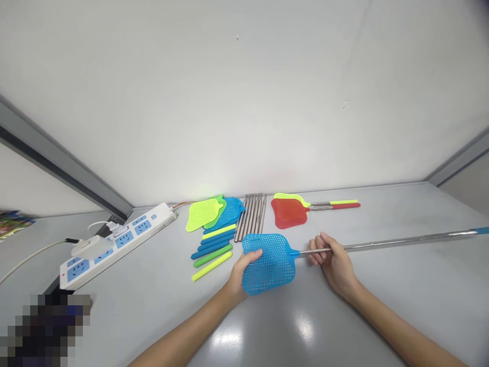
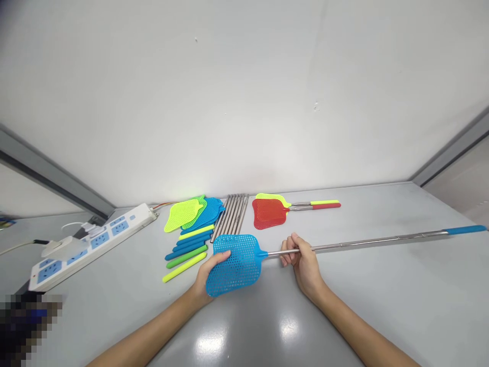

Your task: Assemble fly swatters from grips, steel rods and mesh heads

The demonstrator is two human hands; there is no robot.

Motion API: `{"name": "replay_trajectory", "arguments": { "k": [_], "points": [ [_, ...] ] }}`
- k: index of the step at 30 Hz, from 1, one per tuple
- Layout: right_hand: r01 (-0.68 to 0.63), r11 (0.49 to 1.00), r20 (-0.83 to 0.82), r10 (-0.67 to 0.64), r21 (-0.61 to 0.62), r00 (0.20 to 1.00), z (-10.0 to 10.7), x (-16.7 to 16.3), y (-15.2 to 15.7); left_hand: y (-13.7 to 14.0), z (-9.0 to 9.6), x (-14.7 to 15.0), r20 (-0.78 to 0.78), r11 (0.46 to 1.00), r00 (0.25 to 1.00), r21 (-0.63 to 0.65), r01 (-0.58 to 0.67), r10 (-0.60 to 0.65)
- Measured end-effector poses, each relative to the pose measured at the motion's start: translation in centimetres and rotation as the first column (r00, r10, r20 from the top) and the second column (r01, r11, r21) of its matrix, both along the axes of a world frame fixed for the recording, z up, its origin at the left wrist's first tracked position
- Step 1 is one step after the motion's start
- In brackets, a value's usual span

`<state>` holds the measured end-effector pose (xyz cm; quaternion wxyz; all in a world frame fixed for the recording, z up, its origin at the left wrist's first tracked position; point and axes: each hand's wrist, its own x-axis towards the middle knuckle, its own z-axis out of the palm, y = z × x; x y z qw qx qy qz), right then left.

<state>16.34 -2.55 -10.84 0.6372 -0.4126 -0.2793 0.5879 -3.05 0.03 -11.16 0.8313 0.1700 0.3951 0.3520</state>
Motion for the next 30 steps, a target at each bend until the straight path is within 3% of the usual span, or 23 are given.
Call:
{"name": "replay_trajectory", "arguments": {
  "k": [7, 15, 20, 30],
  "points": [
    [0.019, 1.0, 0.081, -0.017, -0.024, 0.997, -0.2, 0.1, 0.3, 0.3, -0.3, 0.0, -0.02, 0.999, 0.999, 0.014, -0.044, 0.044],
    [0.061, 0.998, 0.062, -0.059, -0.015, 0.996, -0.1, 0.6, 0.6, 0.0, -0.7, 0.2, 0.006, 0.986, 1.0, 0.164, -0.008, 0.008],
    [0.089, 0.996, 0.052, -0.09, 0.024, 0.995, -0.3, 0.8, 0.5, -0.2, -0.8, 0.3, -0.057, 0.978, 0.998, 0.206, 0.011, 0.001],
    [0.117, 0.992, 0.061, -0.12, 0.047, 0.991, -0.5, 1.2, 0.8, -0.2, 0.4, 0.8, -0.152, 0.874, 0.98, 0.485, -0.042, 0.131]
  ]
}}
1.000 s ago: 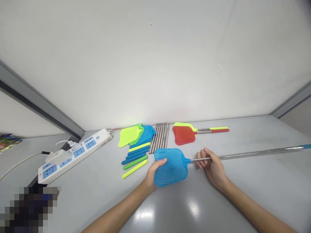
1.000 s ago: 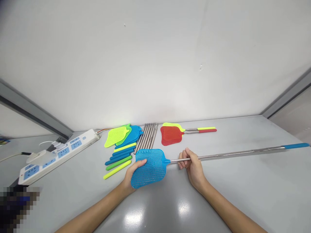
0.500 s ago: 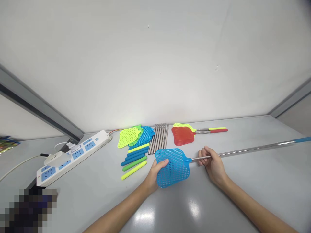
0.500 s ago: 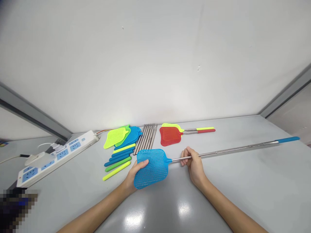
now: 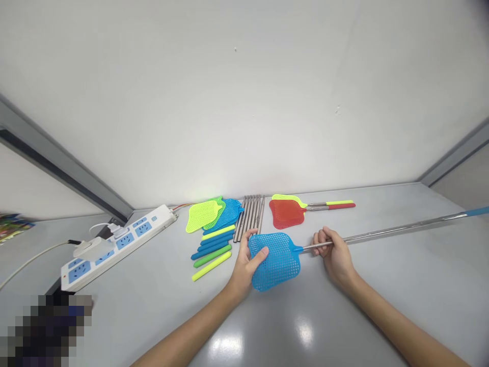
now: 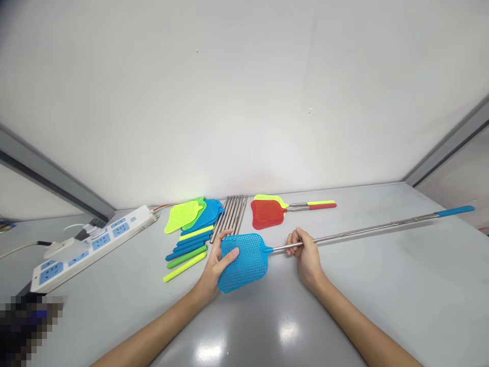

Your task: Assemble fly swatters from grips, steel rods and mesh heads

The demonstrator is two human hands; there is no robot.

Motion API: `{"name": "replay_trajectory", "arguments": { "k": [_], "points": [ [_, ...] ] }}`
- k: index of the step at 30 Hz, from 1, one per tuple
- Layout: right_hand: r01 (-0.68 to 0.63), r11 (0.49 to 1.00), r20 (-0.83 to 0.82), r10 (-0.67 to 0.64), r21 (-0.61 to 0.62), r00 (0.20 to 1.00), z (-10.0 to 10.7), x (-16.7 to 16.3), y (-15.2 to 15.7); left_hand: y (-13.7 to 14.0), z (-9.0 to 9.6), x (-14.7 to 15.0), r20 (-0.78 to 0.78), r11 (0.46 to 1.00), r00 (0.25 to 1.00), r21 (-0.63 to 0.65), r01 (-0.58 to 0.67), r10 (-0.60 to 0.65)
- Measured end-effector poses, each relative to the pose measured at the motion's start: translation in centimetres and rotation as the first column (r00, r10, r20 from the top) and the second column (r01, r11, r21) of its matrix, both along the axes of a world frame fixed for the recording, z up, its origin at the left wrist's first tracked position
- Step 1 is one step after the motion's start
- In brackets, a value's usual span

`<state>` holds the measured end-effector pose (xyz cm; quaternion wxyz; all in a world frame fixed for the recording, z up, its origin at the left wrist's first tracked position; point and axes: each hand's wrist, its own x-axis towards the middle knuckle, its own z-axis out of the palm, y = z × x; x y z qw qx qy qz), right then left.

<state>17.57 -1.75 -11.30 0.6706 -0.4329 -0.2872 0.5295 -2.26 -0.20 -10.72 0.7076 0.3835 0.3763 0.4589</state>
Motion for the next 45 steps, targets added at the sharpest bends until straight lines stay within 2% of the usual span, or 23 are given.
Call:
{"name": "replay_trajectory", "arguments": {
  "k": [2, 7, 12, 16, 26, 40, 45],
  "points": [
    [0.001, 1.0, -0.005, -0.001, -0.01, 1.0, 0.0, 0.0, 0.1, 0.1, -0.2, 0.0, -0.047, 0.999, 0.999, 0.035, 0.01, -0.008],
    [0.012, 1.0, -0.003, -0.012, -0.004, 1.0, 0.0, 0.1, 0.1, 0.3, -1.0, -0.3, -0.203, 0.98, 0.971, 0.127, 0.155, -0.127],
    [0.001, 1.0, -0.052, 0.0, 0.008, 0.999, -0.1, -0.1, -0.2, 0.2, -1.1, -0.7, -0.277, 0.965, 0.952, 0.186, 0.185, -0.129],
    [-0.026, 0.999, -0.103, 0.028, 0.018, 0.994, -0.1, -0.5, -0.4, 0.2, -0.8, -0.8, -0.326, 0.962, 0.942, 0.22, 0.16, -0.083],
    [-0.087, 0.996, -0.146, 0.08, -0.038, 0.986, -0.1, -1.4, -0.7, 0.3, -0.7, -1.1, -0.358, 0.96, 0.932, 0.232, 0.154, -0.062],
    [-0.194, 0.98, -0.166, 0.186, -0.034, 0.969, 0.1, -2.0, -1.3, 0.3, -0.4, -1.0, -0.376, 0.963, 0.925, 0.224, 0.147, -0.054],
    [-0.287, 0.957, -0.163, 0.276, -0.05, 0.947, -0.2, -2.1, -1.2, 0.3, -0.3, -1.1, -0.4, 0.958, 0.915, 0.242, 0.155, -0.046]
  ]
}}
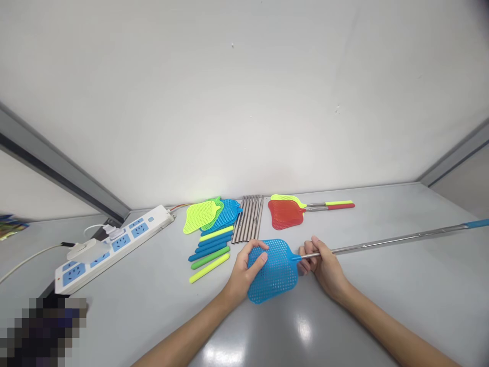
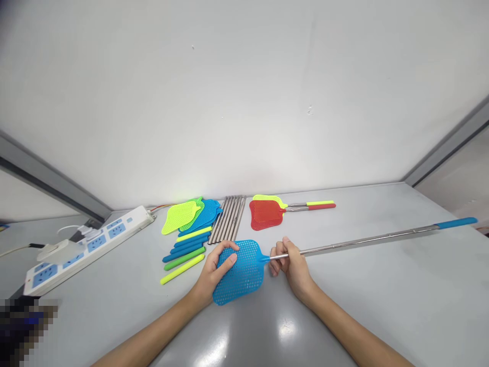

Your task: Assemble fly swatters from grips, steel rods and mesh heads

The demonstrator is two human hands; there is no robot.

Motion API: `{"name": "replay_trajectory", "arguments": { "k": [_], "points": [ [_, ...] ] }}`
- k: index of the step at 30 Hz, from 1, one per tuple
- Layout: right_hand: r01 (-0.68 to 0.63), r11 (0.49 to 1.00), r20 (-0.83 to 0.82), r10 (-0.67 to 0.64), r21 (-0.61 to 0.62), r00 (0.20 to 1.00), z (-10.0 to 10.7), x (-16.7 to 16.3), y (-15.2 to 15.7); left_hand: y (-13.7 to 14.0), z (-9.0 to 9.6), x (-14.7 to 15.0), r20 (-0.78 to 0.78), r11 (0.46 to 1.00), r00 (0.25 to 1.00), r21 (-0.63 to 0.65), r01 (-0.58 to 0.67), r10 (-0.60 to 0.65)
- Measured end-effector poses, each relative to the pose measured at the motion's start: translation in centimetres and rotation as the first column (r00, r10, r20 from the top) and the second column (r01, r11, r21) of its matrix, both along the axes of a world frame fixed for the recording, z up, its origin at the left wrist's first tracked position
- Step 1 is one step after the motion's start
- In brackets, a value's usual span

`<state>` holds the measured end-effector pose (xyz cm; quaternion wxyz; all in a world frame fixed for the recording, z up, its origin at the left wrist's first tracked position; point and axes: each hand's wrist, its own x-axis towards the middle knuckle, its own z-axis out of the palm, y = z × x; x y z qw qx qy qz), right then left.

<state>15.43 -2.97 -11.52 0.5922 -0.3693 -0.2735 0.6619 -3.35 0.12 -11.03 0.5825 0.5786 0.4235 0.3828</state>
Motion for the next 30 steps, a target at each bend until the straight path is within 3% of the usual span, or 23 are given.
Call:
{"name": "replay_trajectory", "arguments": {
  "k": [17, 30],
  "points": [
    [-0.144, 0.989, 0.054, 0.145, -0.031, 0.988, -0.24, -0.46, -0.47, 0.07, 0.05, 0.01, 0.004, 1.0, 1.0, 0.002, 0.016, -0.016],
    [-0.113, 0.993, 0.238, 0.102, 0.034, 0.966, 0.19, 0.25, 0.24, 0.4, -0.42, 0.31, 0.11, 0.991, 0.993, -0.118, 0.056, -0.043]
  ]
}}
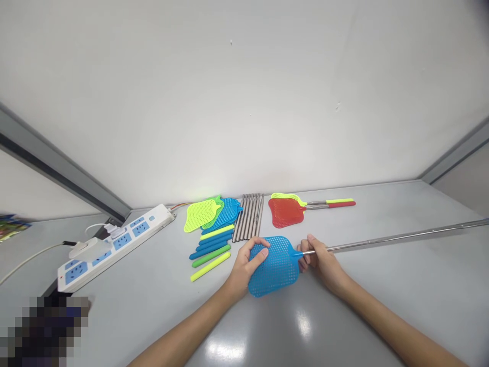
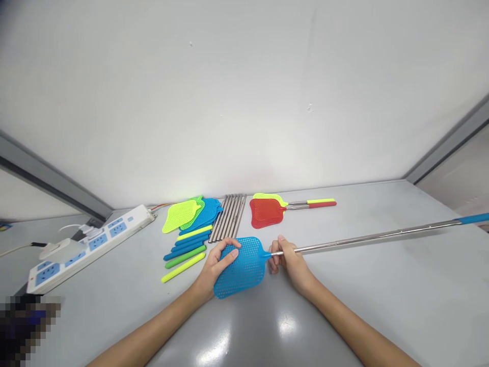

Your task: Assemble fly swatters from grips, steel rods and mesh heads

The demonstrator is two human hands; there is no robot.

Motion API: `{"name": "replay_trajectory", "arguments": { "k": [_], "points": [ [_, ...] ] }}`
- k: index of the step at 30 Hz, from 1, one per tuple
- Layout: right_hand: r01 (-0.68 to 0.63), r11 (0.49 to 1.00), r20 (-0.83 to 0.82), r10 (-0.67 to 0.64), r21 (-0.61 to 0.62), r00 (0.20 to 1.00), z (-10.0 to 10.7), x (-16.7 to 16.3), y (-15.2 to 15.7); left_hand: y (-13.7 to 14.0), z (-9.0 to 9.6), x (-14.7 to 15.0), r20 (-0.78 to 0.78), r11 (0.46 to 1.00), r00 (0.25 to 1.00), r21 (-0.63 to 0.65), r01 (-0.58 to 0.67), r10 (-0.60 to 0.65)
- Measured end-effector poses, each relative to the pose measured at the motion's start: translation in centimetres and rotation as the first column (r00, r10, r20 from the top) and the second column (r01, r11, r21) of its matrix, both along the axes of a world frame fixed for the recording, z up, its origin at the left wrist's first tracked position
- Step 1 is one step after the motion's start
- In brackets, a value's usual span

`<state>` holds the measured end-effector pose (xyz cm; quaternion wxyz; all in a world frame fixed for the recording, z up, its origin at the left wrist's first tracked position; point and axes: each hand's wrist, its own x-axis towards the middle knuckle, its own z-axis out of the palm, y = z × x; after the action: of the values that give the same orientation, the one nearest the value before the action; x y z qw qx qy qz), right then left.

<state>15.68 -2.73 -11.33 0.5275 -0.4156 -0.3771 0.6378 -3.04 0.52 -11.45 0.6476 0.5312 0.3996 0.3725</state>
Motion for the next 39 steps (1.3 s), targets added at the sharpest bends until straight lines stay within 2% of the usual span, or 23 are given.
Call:
{"name": "replay_trajectory", "arguments": {
  "k": [4, 11, 16, 18, 21, 25, 29, 32, 39],
  "points": [
    [0.052, 0.999, 0.039, -0.052, -0.009, 0.998, 0.2, 0.2, 0.1, -0.1, 0.0, 0.2, 0.03, 1.0, 1.0, -0.022, 0.007, -0.007],
    [0.165, 0.984, 0.053, -0.161, -0.07, 0.985, 0.7, 0.4, 0.3, -0.2, -0.1, 0.3, 0.086, 0.995, 0.994, -0.083, -0.059, 0.066],
    [0.259, 0.965, 0.158, -0.252, -0.027, 0.955, 0.9, 1.0, 0.4, -0.2, -0.1, 0.3, 0.188, 0.985, 0.975, -0.145, -0.089, 0.116],
    [0.281, 0.96, 0.121, -0.278, -0.008, 0.953, 1.1, 1.4, 0.5, -0.1, 0.0, 0.3, 0.234, 0.978, 0.963, -0.187, -0.089, 0.132],
    [0.345, 0.939, -0.021, -0.345, -0.014, 0.938, 1.3, 2.4, 0.8, 0.1, 0.1, 0.3, 0.268, 0.969, 0.952, -0.234, -0.083, 0.146],
    [0.445, 0.895, -0.159, -0.442, -0.022, 0.883, 1.6, 4.3, 1.5, 0.1, 0.2, 0.5, 0.268, 0.969, 0.952, -0.233, -0.082, 0.145],
    [0.533, 0.846, -0.17, -0.528, -0.017, 0.832, 1.7, 5.5, 2.0, -0.1, 0.1, 0.6, 0.247, 0.975, 0.962, -0.213, -0.063, 0.116],
    [0.561, 0.827, -0.176, -0.554, -0.011, 0.813, 1.7, 5.7, 2.0, -0.2, 0.1, 0.6, 0.269, 0.975, 0.957, -0.217, -0.05, 0.109],
    [0.545, 0.838, -0.153, -0.541, -0.013, 0.827, 1.2, 5.0, 1.9, 0.2, -0.2, 0.7, 0.371, 0.936, 0.875, -0.279, -0.214, 0.311]
  ]
}}
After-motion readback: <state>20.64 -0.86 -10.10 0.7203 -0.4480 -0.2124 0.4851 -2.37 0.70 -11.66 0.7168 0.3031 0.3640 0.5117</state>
